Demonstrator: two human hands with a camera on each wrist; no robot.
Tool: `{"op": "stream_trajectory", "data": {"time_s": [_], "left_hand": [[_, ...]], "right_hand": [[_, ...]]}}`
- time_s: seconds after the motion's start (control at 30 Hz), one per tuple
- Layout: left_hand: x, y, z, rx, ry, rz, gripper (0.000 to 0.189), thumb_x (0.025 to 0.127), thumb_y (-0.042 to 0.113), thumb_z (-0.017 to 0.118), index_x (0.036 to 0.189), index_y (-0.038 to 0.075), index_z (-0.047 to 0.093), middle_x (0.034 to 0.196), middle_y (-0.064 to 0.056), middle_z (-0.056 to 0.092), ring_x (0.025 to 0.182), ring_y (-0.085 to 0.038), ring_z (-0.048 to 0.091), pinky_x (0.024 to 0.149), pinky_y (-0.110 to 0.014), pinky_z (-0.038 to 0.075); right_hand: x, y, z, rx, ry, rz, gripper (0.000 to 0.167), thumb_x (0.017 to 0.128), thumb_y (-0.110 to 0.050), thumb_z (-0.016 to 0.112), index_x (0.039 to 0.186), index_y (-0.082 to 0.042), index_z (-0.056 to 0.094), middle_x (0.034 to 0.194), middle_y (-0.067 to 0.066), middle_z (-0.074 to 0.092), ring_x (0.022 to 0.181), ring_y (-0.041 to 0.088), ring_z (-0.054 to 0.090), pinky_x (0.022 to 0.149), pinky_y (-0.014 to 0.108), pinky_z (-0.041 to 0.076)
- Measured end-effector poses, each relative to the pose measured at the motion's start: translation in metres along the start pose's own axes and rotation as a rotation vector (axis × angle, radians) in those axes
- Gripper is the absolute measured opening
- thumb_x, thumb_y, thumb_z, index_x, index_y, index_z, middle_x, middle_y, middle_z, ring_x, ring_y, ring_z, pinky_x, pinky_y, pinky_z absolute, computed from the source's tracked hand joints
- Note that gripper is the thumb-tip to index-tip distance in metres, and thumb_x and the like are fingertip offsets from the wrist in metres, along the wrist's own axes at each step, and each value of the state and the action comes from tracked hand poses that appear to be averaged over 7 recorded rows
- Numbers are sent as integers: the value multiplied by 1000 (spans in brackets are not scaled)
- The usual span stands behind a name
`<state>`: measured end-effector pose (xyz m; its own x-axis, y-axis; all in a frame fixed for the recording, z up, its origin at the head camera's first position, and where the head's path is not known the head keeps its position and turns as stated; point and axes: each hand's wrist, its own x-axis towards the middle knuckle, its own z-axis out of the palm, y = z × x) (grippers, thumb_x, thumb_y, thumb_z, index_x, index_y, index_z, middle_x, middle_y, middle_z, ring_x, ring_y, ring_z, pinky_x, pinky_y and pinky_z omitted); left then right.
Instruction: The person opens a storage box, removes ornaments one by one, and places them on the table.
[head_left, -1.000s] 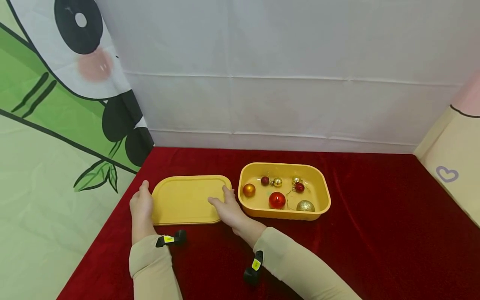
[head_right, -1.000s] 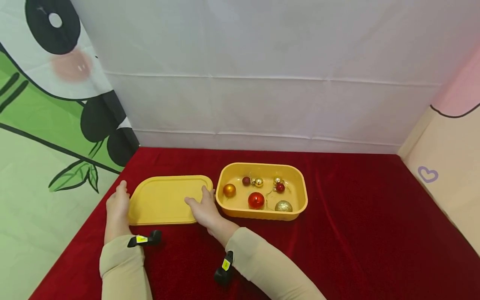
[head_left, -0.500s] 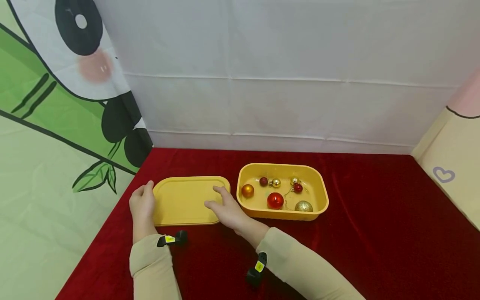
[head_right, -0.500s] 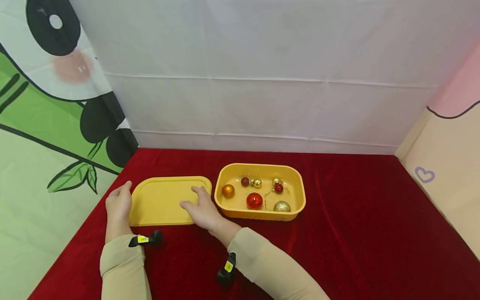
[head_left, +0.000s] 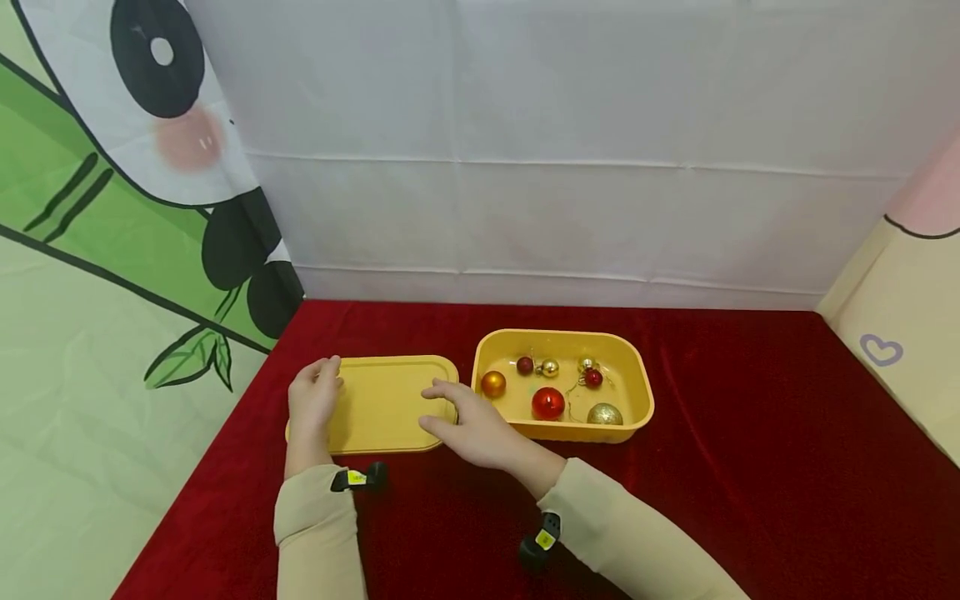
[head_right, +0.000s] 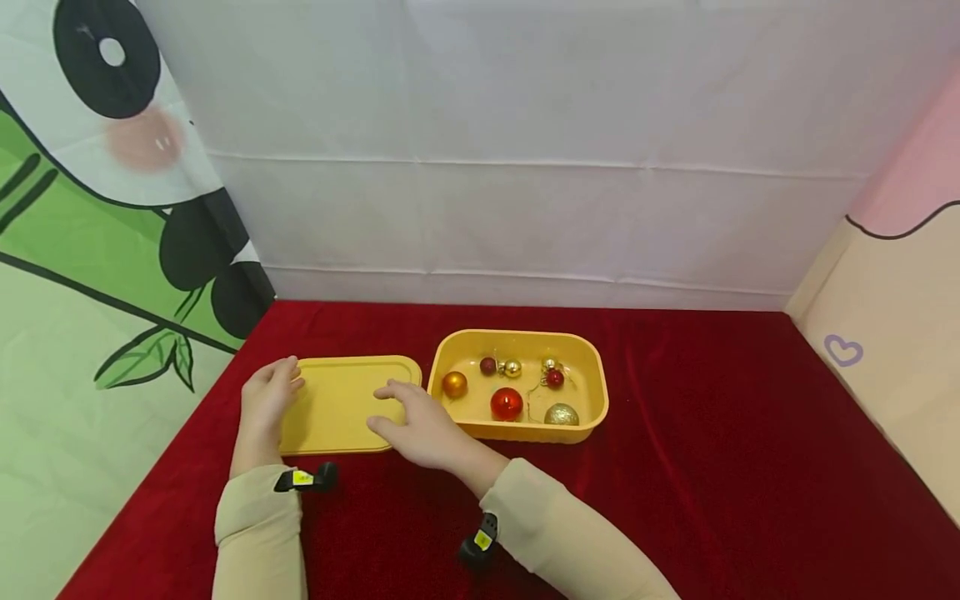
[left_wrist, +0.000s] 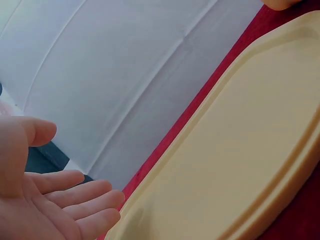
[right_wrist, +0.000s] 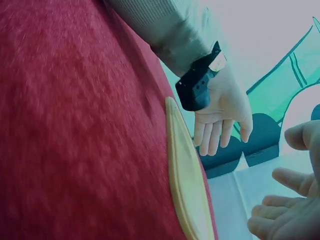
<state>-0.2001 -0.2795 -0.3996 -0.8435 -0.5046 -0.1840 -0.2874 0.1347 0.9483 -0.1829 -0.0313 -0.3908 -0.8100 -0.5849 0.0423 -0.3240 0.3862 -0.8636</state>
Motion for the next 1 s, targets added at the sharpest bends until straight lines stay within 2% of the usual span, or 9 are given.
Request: {"op": "stream_trajectory", "data": {"time_s": [0.1,0.23,0.43,0.7,0.83,1.0], "left_hand": [[-1,1,6,23,-50,16,69,95,50,42,147,6,30,152,-15,32,132,-30,44,114,-45,28],[-2,4,14,45,-113,34,69,96,49,41,148,6,28,151,-16,33,132,-31,44,115,-45,27],[-5,10,28,56,-215,77,68,97,47,43,148,5,28,152,-16,31,132,-31,44,116,-45,26],[-9,14,43,63,-275,119,62,97,42,47,145,5,34,147,-16,39,129,-32,48,114,-45,29],[-11,15,53,77,-299,140,59,96,39,49,143,5,38,141,-18,45,126,-32,51,111,-45,33],[-17,15,67,104,-346,166,57,95,39,51,141,7,41,134,-19,51,123,-31,52,108,-45,37]], "right_hand": [[-3,1,-8,2,23,-31,42,95,-33,55,131,-12,53,148,4,40,137,22,38,110,42,37],[-7,5,-18,70,60,-59,37,94,-28,58,126,-10,57,143,5,47,133,21,44,108,37,40],[-11,13,-34,123,134,-86,30,92,-21,62,119,-9,62,136,11,55,125,25,52,105,38,42],[-18,24,-53,52,191,-105,32,90,-19,63,118,-3,62,122,13,62,116,30,59,100,40,46],[-21,30,-62,36,209,-118,33,89,-17,65,117,0,61,121,15,62,115,32,58,102,43,45],[-26,37,-74,-97,222,-64,38,87,-23,67,120,-4,62,124,11,62,117,31,56,101,44,45]]}}
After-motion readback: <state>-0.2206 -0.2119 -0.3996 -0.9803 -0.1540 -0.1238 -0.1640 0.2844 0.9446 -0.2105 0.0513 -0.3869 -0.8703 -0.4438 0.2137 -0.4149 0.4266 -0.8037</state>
